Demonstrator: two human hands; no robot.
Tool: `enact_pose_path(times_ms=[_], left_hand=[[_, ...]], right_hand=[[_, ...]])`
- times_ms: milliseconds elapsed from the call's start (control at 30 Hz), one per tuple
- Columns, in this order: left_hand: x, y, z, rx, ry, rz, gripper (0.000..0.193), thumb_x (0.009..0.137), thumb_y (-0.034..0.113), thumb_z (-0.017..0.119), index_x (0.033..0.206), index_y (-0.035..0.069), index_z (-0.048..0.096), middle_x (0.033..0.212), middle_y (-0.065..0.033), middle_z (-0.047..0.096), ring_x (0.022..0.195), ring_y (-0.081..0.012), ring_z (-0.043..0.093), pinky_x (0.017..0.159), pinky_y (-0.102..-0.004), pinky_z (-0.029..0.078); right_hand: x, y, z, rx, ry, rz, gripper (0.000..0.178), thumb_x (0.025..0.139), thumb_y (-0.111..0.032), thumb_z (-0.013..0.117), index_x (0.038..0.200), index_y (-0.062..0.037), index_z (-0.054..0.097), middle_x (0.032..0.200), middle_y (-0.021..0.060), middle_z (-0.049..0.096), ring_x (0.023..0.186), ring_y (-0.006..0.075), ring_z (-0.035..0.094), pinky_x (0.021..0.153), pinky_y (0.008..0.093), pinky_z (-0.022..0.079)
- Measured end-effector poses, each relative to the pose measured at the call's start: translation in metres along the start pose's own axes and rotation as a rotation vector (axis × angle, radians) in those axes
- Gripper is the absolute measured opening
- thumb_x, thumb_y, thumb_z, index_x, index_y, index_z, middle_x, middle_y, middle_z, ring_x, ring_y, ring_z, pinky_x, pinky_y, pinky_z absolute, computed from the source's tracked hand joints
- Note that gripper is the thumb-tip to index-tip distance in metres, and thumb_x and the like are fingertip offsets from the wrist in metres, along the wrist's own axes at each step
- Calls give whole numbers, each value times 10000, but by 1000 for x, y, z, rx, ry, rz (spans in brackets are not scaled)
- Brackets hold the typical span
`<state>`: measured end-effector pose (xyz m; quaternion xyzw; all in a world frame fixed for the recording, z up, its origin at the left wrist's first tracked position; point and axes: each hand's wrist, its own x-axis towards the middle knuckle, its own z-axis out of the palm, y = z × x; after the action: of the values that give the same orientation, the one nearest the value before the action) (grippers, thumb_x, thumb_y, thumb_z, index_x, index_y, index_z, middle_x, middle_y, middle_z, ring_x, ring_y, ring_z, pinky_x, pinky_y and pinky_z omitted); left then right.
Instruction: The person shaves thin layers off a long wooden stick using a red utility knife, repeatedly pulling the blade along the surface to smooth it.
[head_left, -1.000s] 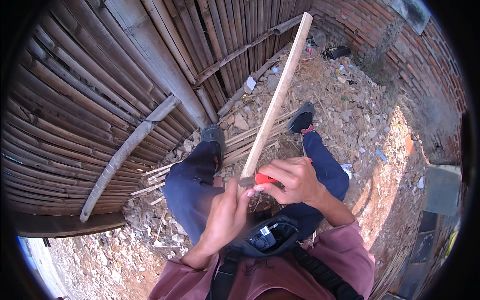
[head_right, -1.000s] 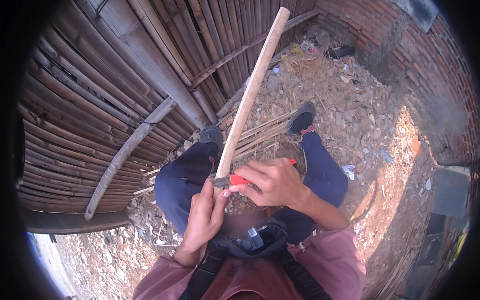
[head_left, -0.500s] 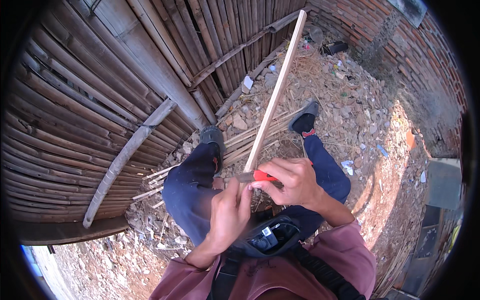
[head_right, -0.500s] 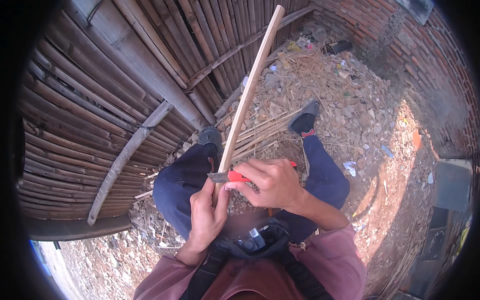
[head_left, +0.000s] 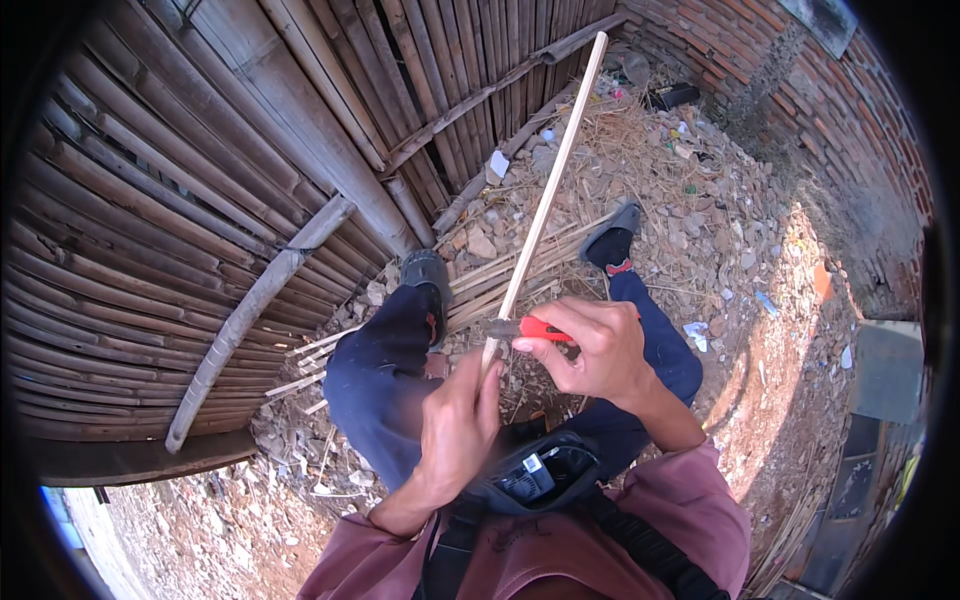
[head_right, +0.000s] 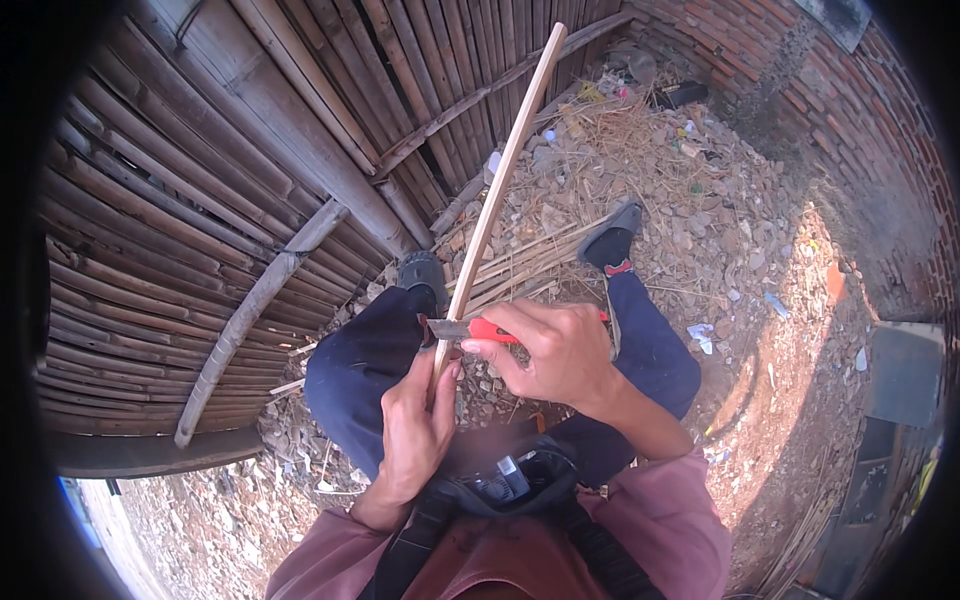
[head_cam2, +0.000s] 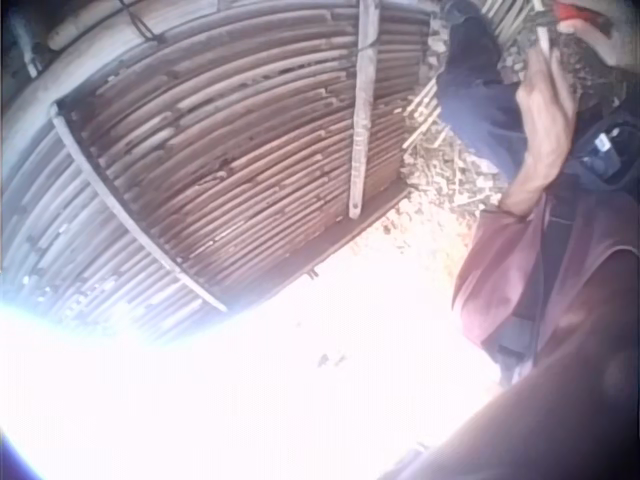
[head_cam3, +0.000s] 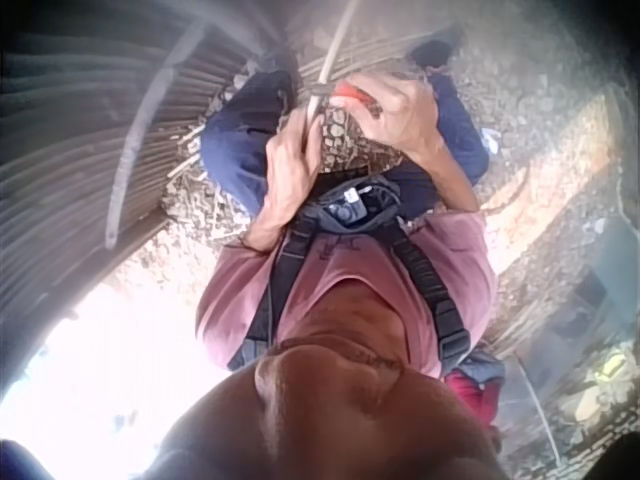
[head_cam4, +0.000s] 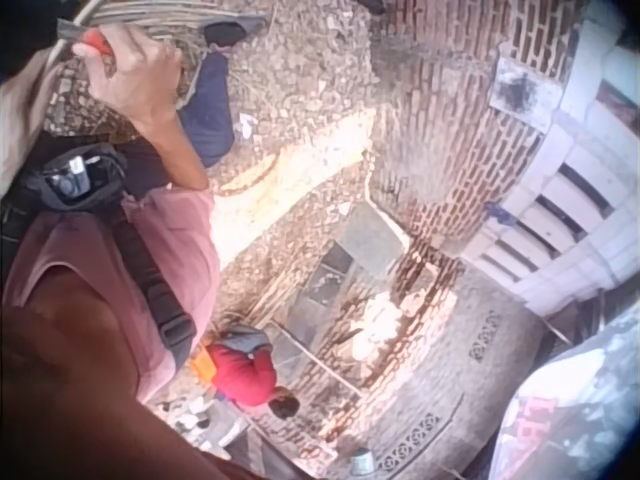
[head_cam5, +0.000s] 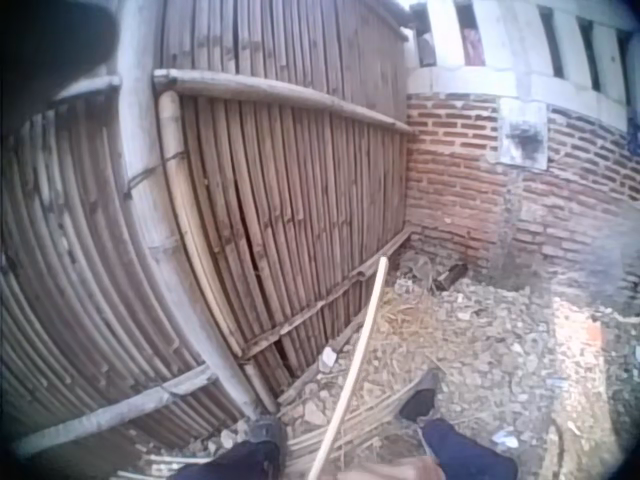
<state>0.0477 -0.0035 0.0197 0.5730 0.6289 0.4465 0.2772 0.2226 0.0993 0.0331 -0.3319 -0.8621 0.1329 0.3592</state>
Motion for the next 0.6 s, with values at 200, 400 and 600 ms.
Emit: enact_pose_path(times_ms=[200, 400, 600], left_hand=[[4, -5, -1, 64, 17, 83, 199, 1048, 25, 625, 1238, -26, 649, 829, -192, 682, 664, -246, 666, 649, -340, 521], [-1, -3, -4, 59, 4, 16, 155, 1047, 47, 629, 1186, -11, 667, 803, -204, 662, 679, -317, 640, 628, -392, 509], [-28, -14, -5, -6, -100, -87, 189, 1081, 82, 579, 1210, -15, 678, 683, -114, 568, 569, -167, 539, 562, -330, 431]], right_hand=[[10, 6, -5, -6, 15, -29, 225, 875, -315, 841, 962, -121, 766, 769, 27, 712, 598, 238, 702, 523, 363, 528], [18, 24, -4, -139, 180, 9, 250, 910, -326, 821, 987, -92, 783, 778, 77, 732, 594, 279, 700, 536, 380, 529], [41, 107, -55, -112, 338, 498, 352, 1045, -338, 673, 1138, -6, 746, 756, 92, 694, 605, 184, 603, 590, 350, 445]])
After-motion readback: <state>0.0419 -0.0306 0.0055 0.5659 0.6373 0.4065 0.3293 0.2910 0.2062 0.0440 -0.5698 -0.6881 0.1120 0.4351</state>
